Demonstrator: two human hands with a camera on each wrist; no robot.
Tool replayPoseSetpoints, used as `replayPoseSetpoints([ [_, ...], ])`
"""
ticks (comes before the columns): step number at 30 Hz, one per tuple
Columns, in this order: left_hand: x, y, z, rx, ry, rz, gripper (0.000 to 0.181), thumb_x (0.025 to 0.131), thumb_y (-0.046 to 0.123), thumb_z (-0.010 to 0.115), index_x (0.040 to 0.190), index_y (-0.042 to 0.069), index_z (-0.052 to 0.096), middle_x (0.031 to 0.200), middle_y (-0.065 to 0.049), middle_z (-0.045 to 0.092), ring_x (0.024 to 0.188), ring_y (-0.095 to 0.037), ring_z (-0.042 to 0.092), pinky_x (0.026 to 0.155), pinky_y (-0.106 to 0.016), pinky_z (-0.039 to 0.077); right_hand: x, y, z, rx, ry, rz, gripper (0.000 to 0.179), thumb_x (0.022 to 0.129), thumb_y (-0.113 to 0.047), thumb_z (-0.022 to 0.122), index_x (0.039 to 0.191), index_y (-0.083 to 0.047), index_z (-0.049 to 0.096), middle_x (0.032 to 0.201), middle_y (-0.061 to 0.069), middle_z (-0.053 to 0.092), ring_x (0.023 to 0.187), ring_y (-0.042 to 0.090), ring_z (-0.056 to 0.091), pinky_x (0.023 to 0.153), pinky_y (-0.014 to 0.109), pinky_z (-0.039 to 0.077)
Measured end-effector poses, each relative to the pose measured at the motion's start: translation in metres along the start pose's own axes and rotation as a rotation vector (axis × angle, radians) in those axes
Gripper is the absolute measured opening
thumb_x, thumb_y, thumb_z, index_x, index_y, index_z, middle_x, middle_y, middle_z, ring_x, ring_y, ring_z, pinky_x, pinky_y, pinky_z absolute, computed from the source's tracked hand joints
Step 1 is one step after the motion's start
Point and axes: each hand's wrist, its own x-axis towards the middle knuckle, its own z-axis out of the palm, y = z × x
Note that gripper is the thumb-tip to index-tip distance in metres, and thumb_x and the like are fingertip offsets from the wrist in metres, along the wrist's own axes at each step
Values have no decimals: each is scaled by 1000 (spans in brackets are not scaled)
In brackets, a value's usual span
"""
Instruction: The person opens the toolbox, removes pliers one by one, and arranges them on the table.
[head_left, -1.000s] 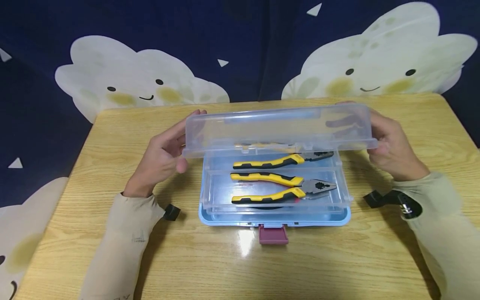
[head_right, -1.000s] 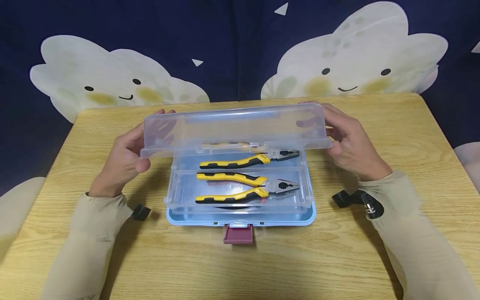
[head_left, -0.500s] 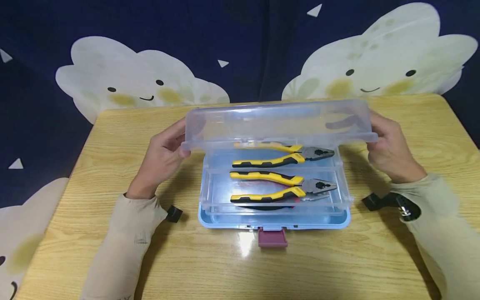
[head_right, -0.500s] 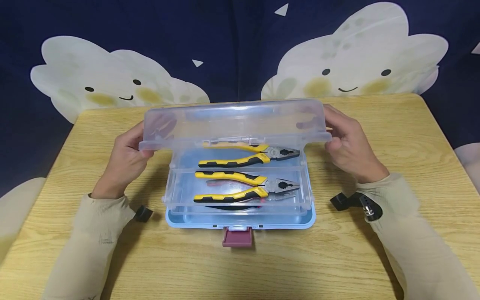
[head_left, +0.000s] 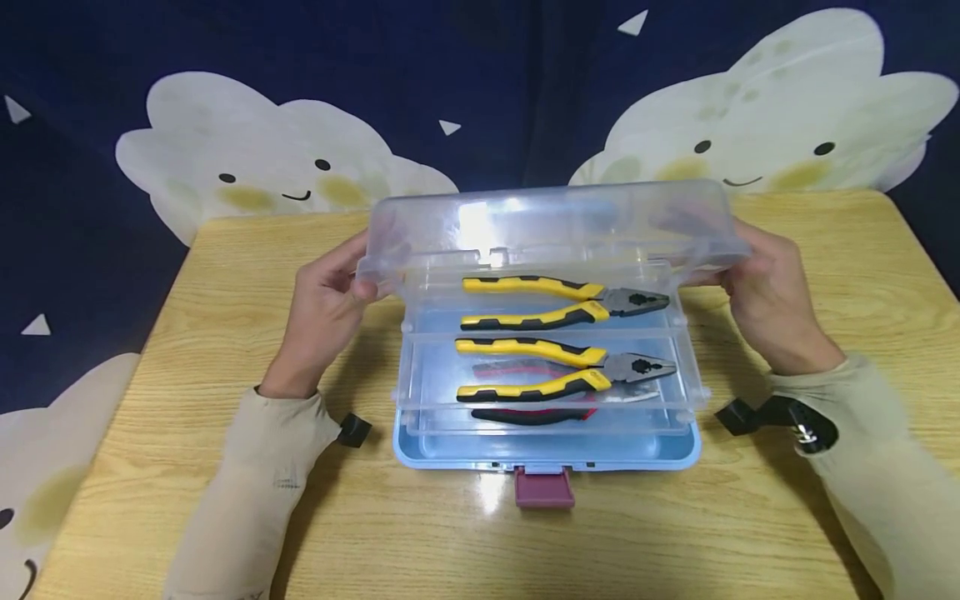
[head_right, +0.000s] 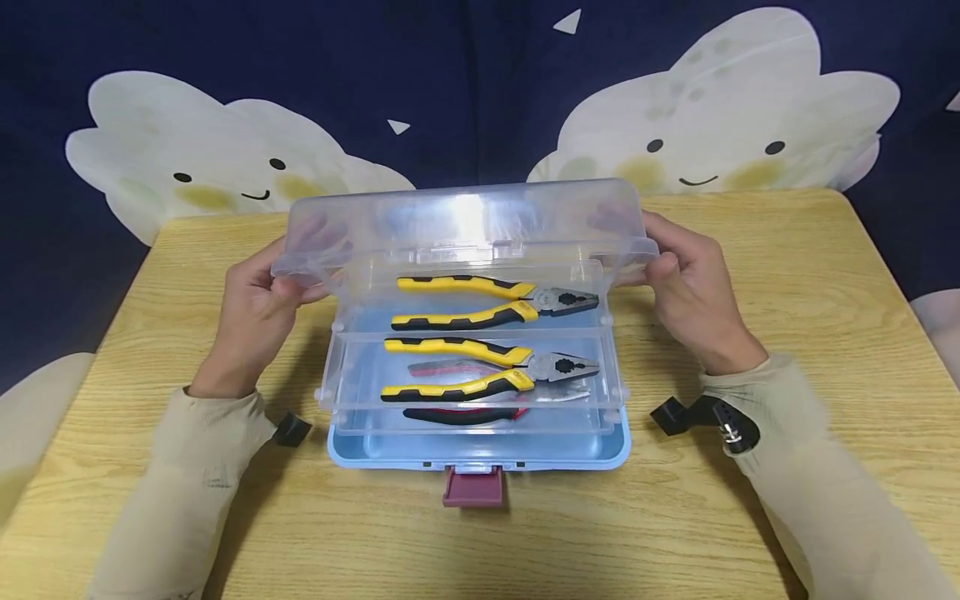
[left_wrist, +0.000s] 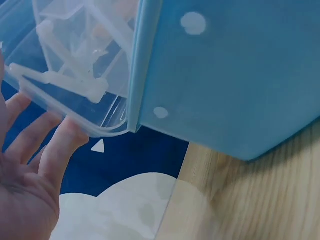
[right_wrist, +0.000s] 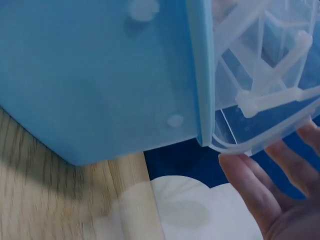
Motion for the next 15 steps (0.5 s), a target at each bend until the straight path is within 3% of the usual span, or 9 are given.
replayPoseSetpoints([
  [4, 3, -4, 3, -40, 36, -18, 94, 68, 69, 74, 138, 7, 67, 128, 0, 75, 109, -9, 75, 85, -24, 63, 1, -3, 7, 7, 13, 14, 73, 95, -55, 64, 133, 8, 64, 107, 11, 79, 95, 17, 78, 85, 23, 64],
  [7, 5, -7, 4, -82, 51, -35, 91, 68, 67, 75, 136, 8, 68, 127, -1, 75, 107, -11, 77, 86, -27, 63, 3, -4, 13, -19, 58, 46, 62, 101, -47, 61, 132, 6, 66, 102, 8, 79, 89, 14, 77, 83, 22, 64],
  [11, 7, -10, 4, -78, 53, -53, 88, 72, 65, 72, 138, 7, 67, 130, -11, 73, 108, -16, 77, 87, -31, 63, 8, -4, 19, -123, 112, 136, 48, 108, -38, 51, 133, -1, 68, 107, 4, 79, 85, 10, 76, 78, 20, 63],
  [15, 11, -12, 3, -31, 54, -86, 85, 74, 68, 68, 137, 12, 67, 134, -22, 70, 110, -18, 77, 87, -31, 63, 14, -2, 20, -231, 114, 193, 57, 108, -50, 44, 137, -6, 67, 122, 0, 77, 88, 9, 78, 74, 20, 64],
])
